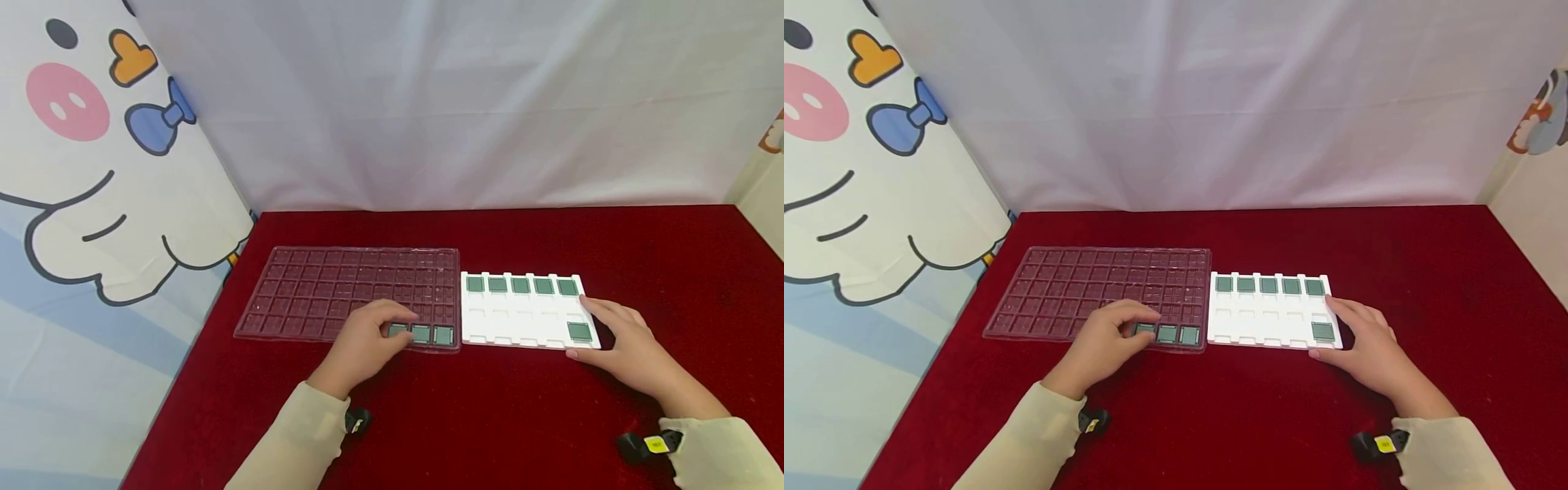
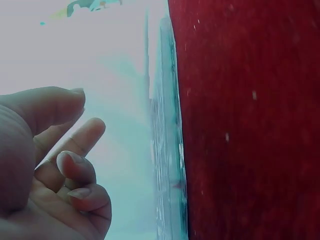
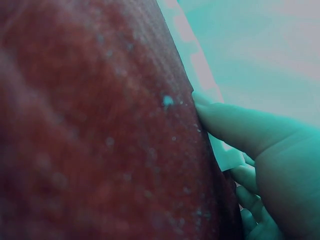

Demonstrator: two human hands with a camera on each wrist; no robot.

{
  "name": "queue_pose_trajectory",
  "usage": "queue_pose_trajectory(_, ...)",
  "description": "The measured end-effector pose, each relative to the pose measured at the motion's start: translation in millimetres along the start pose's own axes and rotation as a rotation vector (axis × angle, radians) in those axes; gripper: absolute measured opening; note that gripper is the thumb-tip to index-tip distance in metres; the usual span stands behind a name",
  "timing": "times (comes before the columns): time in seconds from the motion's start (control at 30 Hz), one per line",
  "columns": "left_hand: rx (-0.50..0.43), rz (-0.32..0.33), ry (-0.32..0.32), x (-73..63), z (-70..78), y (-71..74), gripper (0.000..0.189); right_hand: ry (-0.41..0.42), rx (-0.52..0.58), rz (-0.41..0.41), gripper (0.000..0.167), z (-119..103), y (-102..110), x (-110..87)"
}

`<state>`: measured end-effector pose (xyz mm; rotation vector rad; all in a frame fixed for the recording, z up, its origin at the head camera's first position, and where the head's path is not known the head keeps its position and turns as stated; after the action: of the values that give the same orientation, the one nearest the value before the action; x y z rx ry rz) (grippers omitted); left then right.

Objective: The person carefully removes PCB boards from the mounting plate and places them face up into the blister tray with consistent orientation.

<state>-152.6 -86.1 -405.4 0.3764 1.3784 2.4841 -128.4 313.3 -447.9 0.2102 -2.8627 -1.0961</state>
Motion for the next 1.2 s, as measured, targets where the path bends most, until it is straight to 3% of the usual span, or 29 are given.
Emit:
queue_pose_trajectory(0.5, -0.027, -0.03, -0.068, 2.3, 21.0, -18.5, 0.026, -0.003, 0.006, -0.006, 0.101, 0, 1, -0.2)
queue_pose_trajectory(1.2, -0.02, -0.073, -0.158, 7.2, 50.5, -30.6, 0.023, 0.005, 0.008, -0.003, 0.101, -1, 1, -0.6)
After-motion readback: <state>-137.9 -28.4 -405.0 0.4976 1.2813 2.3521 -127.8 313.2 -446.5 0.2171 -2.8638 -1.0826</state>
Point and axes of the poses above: each hand's wrist, its own x-axis towards the middle knuckle, its own y-axis out of the back of the hand, z = x × y, the point moved 3 cm from there along x, towards the middle knuckle, and after that the axes turned 15 degrees about x, right-handed, at the moved point
